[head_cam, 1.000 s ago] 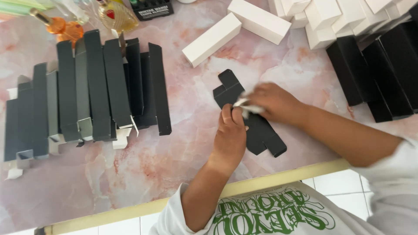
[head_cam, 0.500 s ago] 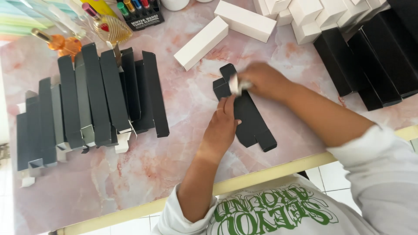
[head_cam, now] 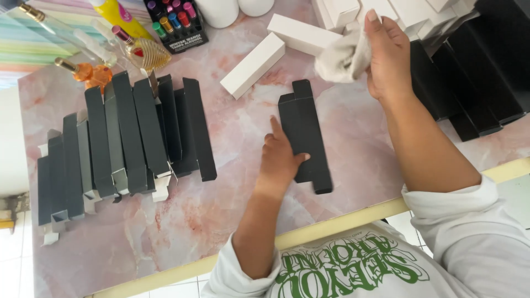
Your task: Wiping down black perfume boxes with a white cloth to clean and inspect them.
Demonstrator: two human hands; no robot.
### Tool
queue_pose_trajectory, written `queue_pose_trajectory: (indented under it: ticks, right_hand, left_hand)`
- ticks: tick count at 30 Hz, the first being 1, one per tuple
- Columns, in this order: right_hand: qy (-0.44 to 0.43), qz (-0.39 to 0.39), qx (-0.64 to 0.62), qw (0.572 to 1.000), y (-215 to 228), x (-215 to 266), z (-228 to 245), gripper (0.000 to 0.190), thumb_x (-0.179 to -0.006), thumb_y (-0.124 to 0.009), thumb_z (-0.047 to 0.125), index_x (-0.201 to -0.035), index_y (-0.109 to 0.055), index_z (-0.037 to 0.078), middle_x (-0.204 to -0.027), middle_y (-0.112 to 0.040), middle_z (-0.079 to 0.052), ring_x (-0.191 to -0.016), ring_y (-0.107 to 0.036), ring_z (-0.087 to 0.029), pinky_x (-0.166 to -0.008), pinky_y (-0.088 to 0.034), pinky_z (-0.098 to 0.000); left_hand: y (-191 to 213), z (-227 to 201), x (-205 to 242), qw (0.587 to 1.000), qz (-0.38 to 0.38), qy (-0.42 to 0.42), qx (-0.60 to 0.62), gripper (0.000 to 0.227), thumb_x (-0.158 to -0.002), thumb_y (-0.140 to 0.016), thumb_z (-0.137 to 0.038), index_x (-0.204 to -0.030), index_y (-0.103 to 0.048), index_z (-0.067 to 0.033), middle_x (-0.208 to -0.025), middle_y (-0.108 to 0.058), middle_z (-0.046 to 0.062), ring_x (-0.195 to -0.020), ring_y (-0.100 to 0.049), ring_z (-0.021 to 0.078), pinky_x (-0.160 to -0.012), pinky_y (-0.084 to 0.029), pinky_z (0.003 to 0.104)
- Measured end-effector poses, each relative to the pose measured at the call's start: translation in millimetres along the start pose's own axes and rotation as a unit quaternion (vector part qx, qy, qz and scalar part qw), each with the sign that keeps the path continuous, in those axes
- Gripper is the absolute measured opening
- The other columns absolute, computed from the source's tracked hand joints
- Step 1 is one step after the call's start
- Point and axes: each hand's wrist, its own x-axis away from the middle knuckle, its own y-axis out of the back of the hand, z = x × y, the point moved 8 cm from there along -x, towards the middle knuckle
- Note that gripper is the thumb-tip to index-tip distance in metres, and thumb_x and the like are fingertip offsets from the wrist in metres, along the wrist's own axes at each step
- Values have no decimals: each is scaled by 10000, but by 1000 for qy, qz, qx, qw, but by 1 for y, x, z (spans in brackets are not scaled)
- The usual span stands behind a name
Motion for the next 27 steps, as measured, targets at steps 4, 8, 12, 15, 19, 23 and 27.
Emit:
queue_pose_trajectory:
  ticks: [4,8,12,15,19,23,27]
  right_hand:
    - [-1,-2,32,999,20,-7,-8,388,-936,-763,463,-757,-516,222,-693,-473,110,-675,-461,-22,-670,-422,-207]
    - [-96,-3,-103,990,15,3,-13,266,-928,-706,263,-1180,-667,191,-1147,-739,21,-1086,-719,-154,-962,-628,-363]
    - [-139,36,-138,980,27,3,-22,517,-755,-659,204,-1250,-680,54,-1163,-763,-102,-1081,-750,-269,-889,-655,-416]
    - [116,120,64,984,28,9,-2,86,-924,-649,90,-1005,-635,66,-960,-610,9,-941,-607,-132,-851,-491,-252]
    - [4,88,48,995,29,30,-54,377,-849,-706,-6,-1220,-639,19,-979,-690,-84,-874,-727,-195,-762,-633,-340]
    - [-124,250,50,959,-25,81,-101,189,-935,-636,66,-1093,-737,44,-884,-711,-97,-833,-703,-190,-703,-599,-358]
    - [-16,317,151,936,-54,97,-100,245,-955,-692,79,-1190,-737,29,-971,-731,-87,-895,-684,-148,-829,-570,-306]
  left_hand:
    - [43,3,5,990,82,19,114,735,-680,-930,-401,-1202,-513,-95,-1089,-629,118,-1007,-662,338,-821,-543,426]
    - [69,-6,12,972,130,35,195,421,-798,-746,-377,-1043,-532,-110,-1012,-625,69,-924,-638,269,-736,-478,398]
    - [115,-19,17,880,26,52,471,303,-955,-594,-265,-1167,-452,-101,-934,-572,33,-815,-557,150,-709,-446,336]
    - [123,-16,13,780,-94,-32,618,373,-940,-684,-224,-1205,-473,-68,-1081,-557,-2,-1005,-568,86,-891,-505,240]
    - [71,21,-15,765,-183,-105,609,318,-1010,-666,-145,-1275,-506,-73,-1133,-696,116,-1109,-640,176,-979,-540,389]
    - [63,23,-15,790,-169,-73,585,310,-1010,-649,-89,-1282,-525,-9,-1110,-684,152,-1110,-622,182,-1024,-509,399]
    - [51,21,-21,762,-135,-99,626,296,-978,-658,-17,-1248,-542,-48,-1092,-689,136,-1107,-598,157,-1008,-508,396]
